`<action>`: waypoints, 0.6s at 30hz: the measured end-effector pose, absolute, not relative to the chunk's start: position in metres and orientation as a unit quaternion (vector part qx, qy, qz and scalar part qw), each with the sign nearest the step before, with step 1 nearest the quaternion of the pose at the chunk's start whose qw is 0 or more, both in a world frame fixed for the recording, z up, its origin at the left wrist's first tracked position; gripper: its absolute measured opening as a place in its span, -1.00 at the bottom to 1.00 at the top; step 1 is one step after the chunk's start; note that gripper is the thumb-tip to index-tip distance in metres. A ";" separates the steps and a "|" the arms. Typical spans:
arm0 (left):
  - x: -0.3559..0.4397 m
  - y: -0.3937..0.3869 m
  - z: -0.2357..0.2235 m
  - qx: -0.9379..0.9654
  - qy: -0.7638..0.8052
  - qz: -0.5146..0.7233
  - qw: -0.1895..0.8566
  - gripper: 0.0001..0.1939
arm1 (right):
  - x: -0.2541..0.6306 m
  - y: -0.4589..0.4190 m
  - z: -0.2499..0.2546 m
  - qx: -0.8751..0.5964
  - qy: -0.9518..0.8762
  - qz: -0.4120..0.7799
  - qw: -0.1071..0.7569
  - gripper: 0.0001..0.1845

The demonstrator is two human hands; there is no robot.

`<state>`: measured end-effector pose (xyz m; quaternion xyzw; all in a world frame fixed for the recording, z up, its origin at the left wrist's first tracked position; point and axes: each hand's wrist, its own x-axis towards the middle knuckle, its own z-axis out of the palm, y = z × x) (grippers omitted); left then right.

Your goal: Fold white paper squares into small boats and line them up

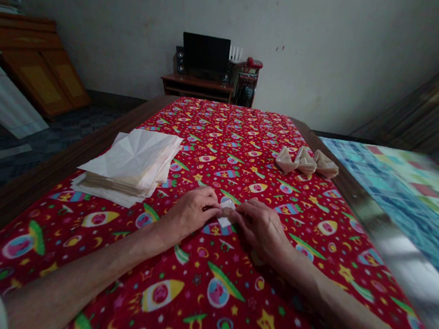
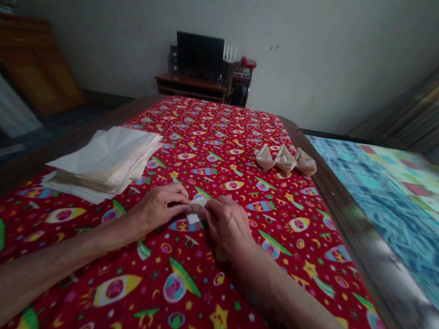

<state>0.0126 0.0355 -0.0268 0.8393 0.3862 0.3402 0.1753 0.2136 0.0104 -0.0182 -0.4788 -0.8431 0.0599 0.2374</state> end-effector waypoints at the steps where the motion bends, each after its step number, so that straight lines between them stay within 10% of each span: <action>1: 0.013 0.036 -0.027 0.832 0.394 0.344 0.182 -0.91 | 0.213 0.012 -0.018 -0.488 -0.840 0.058 0.229 -0.71; 18: 0.016 0.031 -0.023 0.830 0.459 0.294 0.120 -0.83 | 0.211 0.014 -0.017 -0.493 -0.853 0.000 0.171 -0.73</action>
